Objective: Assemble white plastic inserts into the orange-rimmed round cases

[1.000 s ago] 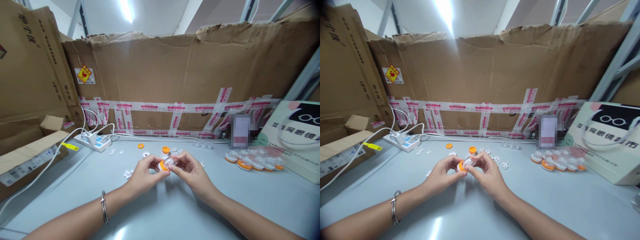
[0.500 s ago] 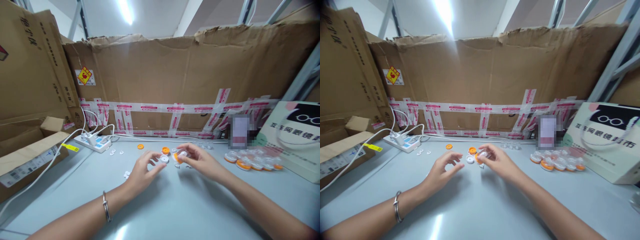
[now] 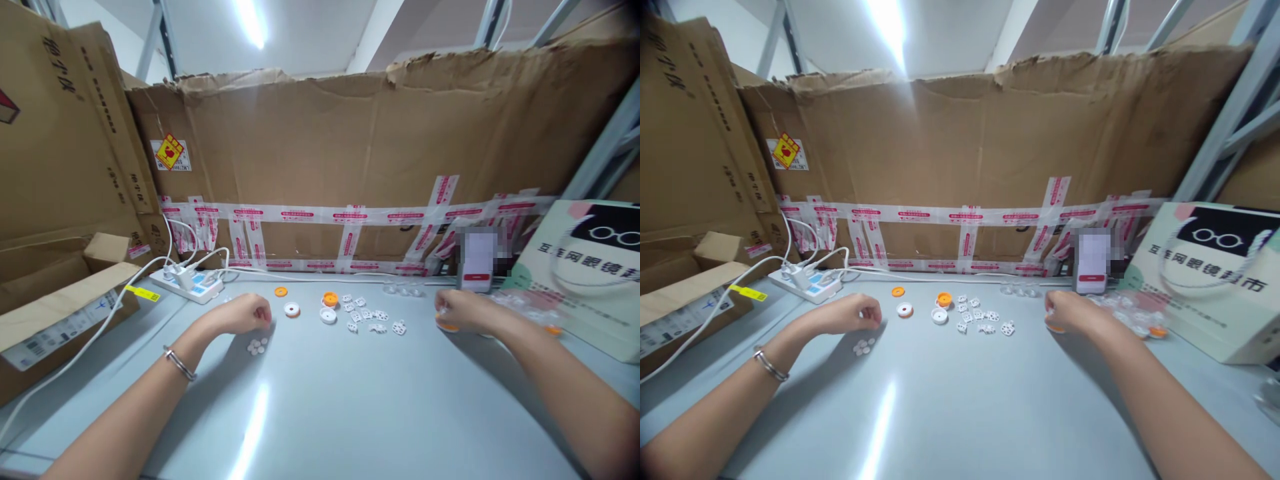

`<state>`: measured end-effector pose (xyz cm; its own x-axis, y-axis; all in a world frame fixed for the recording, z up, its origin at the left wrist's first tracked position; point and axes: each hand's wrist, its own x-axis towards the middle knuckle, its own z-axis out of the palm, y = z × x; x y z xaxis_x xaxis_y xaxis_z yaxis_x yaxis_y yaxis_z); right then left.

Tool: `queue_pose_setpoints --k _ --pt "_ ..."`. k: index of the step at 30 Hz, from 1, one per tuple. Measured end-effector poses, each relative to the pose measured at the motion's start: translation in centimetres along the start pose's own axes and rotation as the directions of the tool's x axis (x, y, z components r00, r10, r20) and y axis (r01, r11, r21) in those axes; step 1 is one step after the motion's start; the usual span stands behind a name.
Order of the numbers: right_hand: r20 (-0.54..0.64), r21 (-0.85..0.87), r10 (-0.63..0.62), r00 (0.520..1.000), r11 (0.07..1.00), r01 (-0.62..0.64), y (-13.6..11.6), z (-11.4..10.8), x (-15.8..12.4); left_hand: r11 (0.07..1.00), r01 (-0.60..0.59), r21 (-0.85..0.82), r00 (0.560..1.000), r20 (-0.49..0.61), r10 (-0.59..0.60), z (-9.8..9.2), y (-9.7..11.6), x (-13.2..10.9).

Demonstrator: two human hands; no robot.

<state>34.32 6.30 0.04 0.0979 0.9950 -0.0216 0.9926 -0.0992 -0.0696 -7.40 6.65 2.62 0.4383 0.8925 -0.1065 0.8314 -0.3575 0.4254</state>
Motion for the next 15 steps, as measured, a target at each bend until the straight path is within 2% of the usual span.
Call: queue_pose_setpoints --k 3,7,10,15 --pt "-0.004 -0.023 0.036 0.999 0.999 -0.036 0.6 0.0 0.1 1.0 -0.01 0.025 0.99 0.144 0.006 -0.4 0.6 -0.9" --pt "-0.034 -0.041 0.06 0.998 0.997 -0.062 0.5 -0.1 0.1 0.995 -0.002 0.099 0.985 0.174 -0.016 -0.2 1.1 -1.1" --pt "-0.109 -0.04 0.068 0.992 0.997 -0.073 -0.2 -0.6 0.0 0.993 -0.019 0.115 0.993 0.117 0.006 0.2 1.4 -0.8" --pt "-0.243 -0.01 0.017 0.97 1.0 -0.021 -2.2 -1.6 -0.8 0.986 -0.039 0.162 0.988 -0.138 0.062 1.6 0.9 0.5"
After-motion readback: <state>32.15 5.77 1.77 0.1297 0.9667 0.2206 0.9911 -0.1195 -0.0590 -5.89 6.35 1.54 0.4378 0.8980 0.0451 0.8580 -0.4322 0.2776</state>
